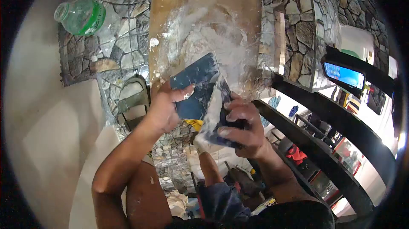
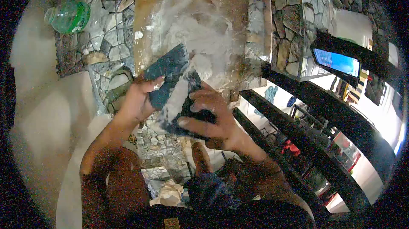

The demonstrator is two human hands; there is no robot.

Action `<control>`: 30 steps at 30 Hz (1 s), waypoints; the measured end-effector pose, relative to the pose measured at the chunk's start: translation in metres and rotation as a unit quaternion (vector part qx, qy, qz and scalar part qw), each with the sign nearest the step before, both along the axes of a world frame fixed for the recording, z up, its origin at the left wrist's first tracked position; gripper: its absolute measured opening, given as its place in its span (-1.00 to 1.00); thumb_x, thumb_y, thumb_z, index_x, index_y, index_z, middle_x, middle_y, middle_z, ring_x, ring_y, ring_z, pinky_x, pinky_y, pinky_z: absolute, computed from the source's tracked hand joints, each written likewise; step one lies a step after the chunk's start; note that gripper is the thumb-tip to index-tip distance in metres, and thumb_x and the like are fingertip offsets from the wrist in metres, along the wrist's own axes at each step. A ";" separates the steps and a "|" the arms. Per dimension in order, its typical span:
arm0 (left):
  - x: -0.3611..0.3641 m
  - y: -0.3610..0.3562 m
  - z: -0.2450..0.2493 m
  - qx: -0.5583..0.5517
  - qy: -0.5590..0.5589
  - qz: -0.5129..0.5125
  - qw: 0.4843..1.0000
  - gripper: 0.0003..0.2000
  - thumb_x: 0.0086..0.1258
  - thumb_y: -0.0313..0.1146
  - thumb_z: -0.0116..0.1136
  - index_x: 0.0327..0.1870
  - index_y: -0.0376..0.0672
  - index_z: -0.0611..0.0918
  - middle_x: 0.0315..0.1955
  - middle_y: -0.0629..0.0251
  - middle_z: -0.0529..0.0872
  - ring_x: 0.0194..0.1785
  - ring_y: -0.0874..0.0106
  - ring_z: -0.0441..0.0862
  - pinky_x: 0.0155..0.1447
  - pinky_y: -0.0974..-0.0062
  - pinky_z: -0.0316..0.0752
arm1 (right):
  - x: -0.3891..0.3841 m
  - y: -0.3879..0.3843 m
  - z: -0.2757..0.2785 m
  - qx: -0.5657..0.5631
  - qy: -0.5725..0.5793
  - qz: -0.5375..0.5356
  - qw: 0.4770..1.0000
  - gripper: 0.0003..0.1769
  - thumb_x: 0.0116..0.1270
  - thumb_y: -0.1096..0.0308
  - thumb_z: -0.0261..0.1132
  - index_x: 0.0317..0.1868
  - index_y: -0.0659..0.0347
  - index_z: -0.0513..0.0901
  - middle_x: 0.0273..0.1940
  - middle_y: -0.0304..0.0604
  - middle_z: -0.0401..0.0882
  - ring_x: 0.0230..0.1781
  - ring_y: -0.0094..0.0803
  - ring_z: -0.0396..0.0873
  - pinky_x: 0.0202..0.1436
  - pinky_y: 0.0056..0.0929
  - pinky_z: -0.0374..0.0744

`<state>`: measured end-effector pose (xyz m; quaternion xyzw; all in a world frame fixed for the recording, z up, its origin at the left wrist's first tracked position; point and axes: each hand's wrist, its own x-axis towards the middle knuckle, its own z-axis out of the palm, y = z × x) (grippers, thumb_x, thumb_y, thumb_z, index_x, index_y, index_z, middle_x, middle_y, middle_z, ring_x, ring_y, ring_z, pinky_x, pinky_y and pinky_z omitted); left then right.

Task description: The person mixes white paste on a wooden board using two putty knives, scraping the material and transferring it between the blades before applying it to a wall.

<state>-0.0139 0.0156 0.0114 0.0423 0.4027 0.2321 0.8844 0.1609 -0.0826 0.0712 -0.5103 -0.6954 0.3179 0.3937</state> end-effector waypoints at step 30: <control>-0.017 0.006 -0.031 0.186 0.089 -0.240 0.949 -0.51 0.18 -0.39 0.24 0.13 -0.29 0.38 -0.14 0.25 0.57 -0.08 0.44 0.48 0.07 0.51 0.35 | 0.090 0.079 -0.035 -0.299 0.179 -0.168 0.922 -0.65 0.27 0.34 0.17 0.05 0.28 0.45 -0.20 -0.29 0.53 -0.22 -0.53 0.44 -0.09 -0.52 0.41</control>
